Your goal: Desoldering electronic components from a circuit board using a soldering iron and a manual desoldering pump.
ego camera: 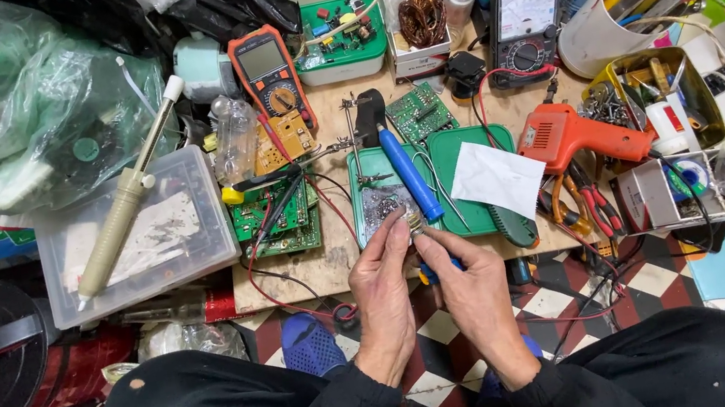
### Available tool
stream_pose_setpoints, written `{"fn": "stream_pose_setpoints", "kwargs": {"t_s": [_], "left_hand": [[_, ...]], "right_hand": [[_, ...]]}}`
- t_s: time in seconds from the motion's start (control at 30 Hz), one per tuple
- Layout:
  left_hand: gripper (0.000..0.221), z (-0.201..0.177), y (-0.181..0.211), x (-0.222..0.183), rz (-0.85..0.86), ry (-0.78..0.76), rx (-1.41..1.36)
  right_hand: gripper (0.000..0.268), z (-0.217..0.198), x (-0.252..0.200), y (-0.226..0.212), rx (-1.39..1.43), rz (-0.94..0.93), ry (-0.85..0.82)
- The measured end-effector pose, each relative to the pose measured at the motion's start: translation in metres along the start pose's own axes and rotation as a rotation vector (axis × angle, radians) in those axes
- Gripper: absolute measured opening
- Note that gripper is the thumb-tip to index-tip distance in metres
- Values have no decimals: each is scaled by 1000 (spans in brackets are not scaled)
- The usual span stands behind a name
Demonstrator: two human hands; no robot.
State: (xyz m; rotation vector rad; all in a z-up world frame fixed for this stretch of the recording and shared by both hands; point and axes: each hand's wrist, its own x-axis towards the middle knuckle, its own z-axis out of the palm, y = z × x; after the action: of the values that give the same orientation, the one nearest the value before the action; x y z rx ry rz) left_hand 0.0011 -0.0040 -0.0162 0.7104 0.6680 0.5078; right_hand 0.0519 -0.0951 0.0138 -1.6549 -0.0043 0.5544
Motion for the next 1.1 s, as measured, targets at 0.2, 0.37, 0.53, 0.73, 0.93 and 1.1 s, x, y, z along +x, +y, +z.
{"fn": "stream_pose_setpoints", "kwargs": {"t_s": [0.2,0.37,0.53,0.73,0.93,1.1], "left_hand": [[76,8,10,-4,0,-45,27],[74,9,12,-1,-30,-24,10],[68,5,6,3,-66,-2,-126],[58,19,20,-17,-69,94,29],[61,19,17,-20,-99,145,55],[62,6,3,-5,-134,89,-228]], "right_hand": [[25,-3,1,-5,334,206,-145],[29,-2,0,-3,339,200,-170],[28,-3,1,1,252,102,-80],[40,4,-6,12,-473,-416,163],[36,12,-8,25,-854,-850,331],[42,15,-11,21,-602,-662,191]]}}
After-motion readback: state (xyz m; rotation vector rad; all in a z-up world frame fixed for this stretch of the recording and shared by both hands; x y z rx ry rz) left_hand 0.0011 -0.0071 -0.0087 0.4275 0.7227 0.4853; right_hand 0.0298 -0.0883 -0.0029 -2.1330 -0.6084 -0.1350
